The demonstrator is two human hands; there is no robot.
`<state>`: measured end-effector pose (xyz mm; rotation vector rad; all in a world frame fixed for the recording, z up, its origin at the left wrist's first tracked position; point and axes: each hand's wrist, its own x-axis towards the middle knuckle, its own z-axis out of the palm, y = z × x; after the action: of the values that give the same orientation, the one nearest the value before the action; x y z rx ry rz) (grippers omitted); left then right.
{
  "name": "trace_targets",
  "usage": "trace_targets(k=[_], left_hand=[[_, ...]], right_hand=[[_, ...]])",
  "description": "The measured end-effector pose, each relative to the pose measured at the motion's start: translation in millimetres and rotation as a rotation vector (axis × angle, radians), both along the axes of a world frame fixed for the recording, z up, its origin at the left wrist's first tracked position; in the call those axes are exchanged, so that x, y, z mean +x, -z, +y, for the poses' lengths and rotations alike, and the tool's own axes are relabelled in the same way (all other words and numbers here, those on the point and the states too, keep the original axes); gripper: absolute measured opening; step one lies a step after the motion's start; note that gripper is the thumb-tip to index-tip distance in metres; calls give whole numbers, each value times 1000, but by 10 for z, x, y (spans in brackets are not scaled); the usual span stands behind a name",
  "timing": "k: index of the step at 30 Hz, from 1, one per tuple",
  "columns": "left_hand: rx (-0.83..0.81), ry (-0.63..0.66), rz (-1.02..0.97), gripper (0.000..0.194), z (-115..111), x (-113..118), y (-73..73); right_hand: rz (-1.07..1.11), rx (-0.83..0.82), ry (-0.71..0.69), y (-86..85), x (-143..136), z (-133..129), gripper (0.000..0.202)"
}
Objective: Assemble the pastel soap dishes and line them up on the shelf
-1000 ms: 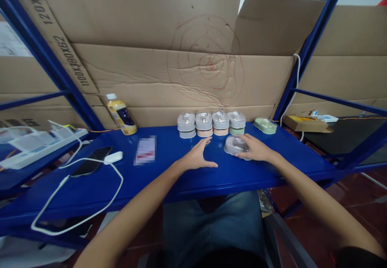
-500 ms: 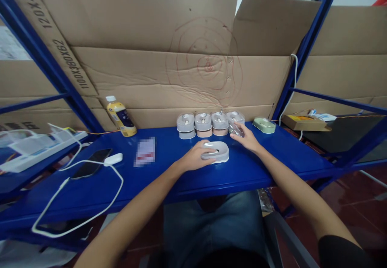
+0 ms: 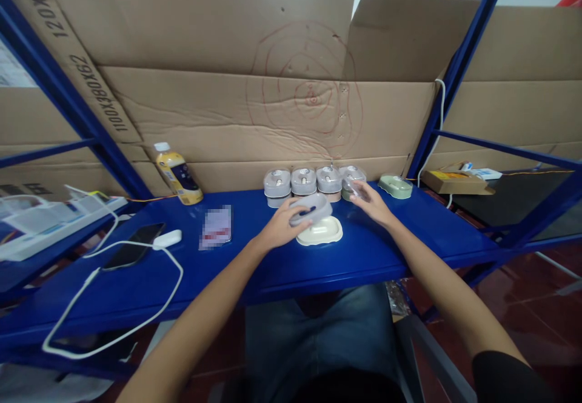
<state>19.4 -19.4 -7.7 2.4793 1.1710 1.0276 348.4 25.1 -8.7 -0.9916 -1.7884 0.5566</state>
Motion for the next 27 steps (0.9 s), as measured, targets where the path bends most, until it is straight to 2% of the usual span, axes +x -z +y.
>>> trace_targets(k=[2, 6, 9, 12, 18, 27], left_hand=[[-32, 94, 46, 59, -45, 86, 25], [-163, 97, -20, 105, -64, 204, 89], [-245, 126, -85, 127, -55, 232, 132], [-237, 140, -98, 128, -48, 246, 183], [-75, 151, -121, 141, -8, 279, 283], [-87, 158, -63, 131, -63, 302, 289]], right_hand=[[-72, 12, -124, -87, -59, -104, 72], [-306, 67, -367, -258, -263, -320, 82], [-437, 134, -447, -292, -433, -362, 86], [-473, 155, -502, -274, -541, -295, 87], [-566, 98, -524, -305, -592, -181, 84], [-589, 129, -457, -200, -602, -281, 86]])
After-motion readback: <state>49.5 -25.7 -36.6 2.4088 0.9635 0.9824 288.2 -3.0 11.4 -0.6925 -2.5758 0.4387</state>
